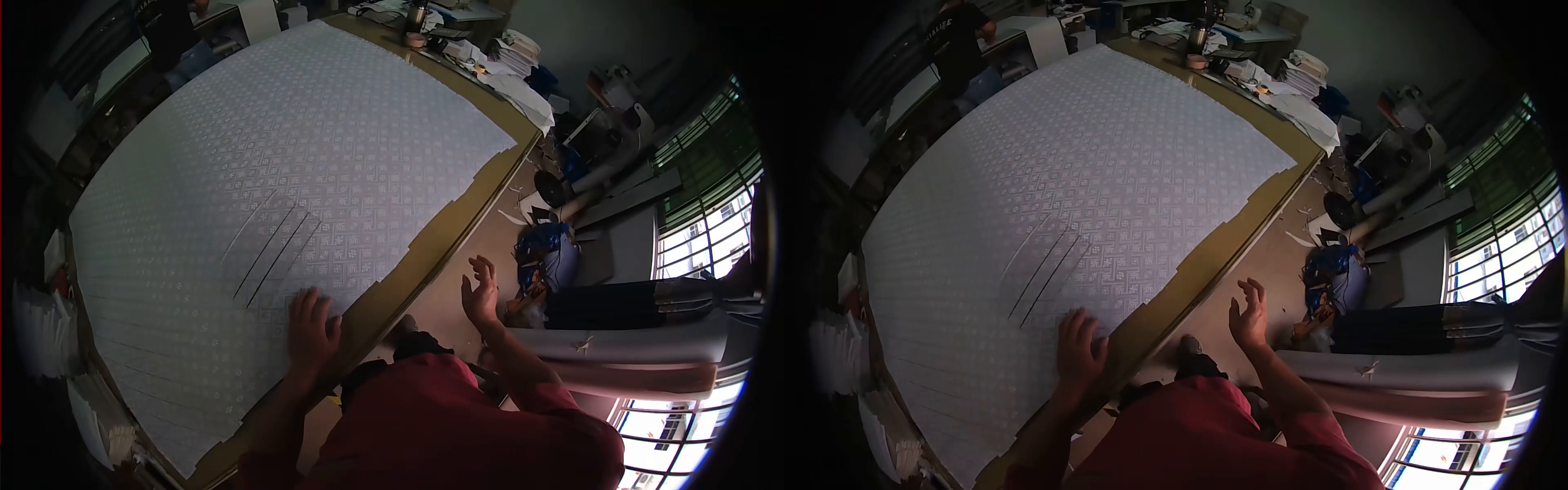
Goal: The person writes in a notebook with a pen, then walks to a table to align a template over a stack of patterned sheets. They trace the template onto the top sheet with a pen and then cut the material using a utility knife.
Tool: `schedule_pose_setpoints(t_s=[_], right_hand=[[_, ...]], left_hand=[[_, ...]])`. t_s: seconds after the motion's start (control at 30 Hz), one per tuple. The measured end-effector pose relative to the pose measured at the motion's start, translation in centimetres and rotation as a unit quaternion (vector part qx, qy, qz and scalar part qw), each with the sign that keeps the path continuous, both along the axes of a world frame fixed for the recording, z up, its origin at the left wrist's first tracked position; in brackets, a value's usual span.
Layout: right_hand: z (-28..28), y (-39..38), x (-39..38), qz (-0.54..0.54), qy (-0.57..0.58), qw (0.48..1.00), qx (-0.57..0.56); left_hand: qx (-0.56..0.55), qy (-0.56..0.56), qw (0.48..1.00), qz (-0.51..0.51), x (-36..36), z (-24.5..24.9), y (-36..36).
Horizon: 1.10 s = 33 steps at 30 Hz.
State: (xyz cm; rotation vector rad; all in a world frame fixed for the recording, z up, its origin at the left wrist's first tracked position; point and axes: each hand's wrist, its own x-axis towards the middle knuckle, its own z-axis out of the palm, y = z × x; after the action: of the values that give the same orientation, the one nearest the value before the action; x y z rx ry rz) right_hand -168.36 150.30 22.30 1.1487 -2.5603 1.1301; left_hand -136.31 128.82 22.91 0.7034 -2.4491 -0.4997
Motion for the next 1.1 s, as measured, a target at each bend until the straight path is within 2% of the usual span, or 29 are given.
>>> schedule_pose_setpoints(t_s=[0.13, 0.23, 0.33, 0.43, 0.47, 0.5, 0.53, 0.6, 0.63, 0.7, 0.73, 0.8, 0.83, 0.9, 1.03, 1.1], right_hand=[[0.5, -3.8, -3.3, 0.073, 0.025, 0.996, -0.039], [0.5, -6.5, -6.8, 0.144, 0.049, 0.986, -0.062], [0.6, -8.4, -10.1, 0.234, 0.027, 0.968, -0.086], [1.2, -10.7, -12.0, 0.324, 0.053, 0.941, -0.079], [0.0, -11.0, -12.5, 0.349, 0.028, 0.931, -0.103], [-0.3, -11.0, -12.6, 0.36, 0.019, 0.929, -0.081], [-2.2, -11.4, -12.9, 0.364, -0.125, 0.914, -0.13], [-2.4, -12.3, -13.4, 0.418, 0.092, 0.895, -0.124], [-2.3, -12.7, -12.8, 0.442, 0.084, 0.884, -0.128], [-1.8, -14.0, -12.3, 0.468, 0.105, 0.866, -0.142], [-2.2, -14.8, -12.1, 0.481, 0.107, 0.857, -0.149], [-3.2, -16.1, -10.7, 0.471, 0.016, 0.879, -0.074], [-2.9, -16.5, -9.5, 0.48, 0.018, 0.874, -0.076], [-2.3, -16.8, -6.6, 0.517, 0.013, 0.854, -0.059], [-0.1, -15.0, 0.7, 0.552, -0.029, 0.833, -0.019], [0.5, -13.7, 4.3, 0.561, -0.062, 0.825, 0.018]], left_hand=[[-0.016, -0.022, 0.999, 0.017, -0.4, 0.5, 0.3], [0.013, -0.036, 0.996, 0.078, -0.6, 0.1, 0.6], [0.0, 0.002, 0.984, 0.18, -1.6, -1.5, 1.7], [0.014, 0.041, 0.938, 0.344, -4.4, -1.4, 3.8], [-0.035, 0.039, 0.945, 0.323, -5.7, 0.3, 5.1], [0.017, 0.075, 0.942, 0.327, -6.6, 0.3, 6.7], [0.042, 0.097, 0.946, 0.306, -6.8, -1.6, 8.2], [0.104, 0.073, 0.941, 0.312, -8.3, 1.2, 12.0], [0.101, 0.07, 0.933, 0.339, -7.8, 1.5, 14.0], [0.202, 0.083, 0.908, 0.357, -7.4, 1.8, 16.3], [0.195, 0.09, 0.904, 0.371, -6.8, 2.3, 16.9], [0.257, 0.133, 0.842, 0.456, -5.0, 3.1, 18.6], [0.254, 0.138, 0.837, 0.464, -4.2, 2.8, 19.1], [0.236, 0.24, 0.802, 0.493, -2.4, 1.9, 19.8], [0.248, 0.213, 0.803, 0.498, 1.7, 1.5, 20.7], [0.253, 0.221, 0.826, 0.453, 4.6, -0.2, 20.9]])
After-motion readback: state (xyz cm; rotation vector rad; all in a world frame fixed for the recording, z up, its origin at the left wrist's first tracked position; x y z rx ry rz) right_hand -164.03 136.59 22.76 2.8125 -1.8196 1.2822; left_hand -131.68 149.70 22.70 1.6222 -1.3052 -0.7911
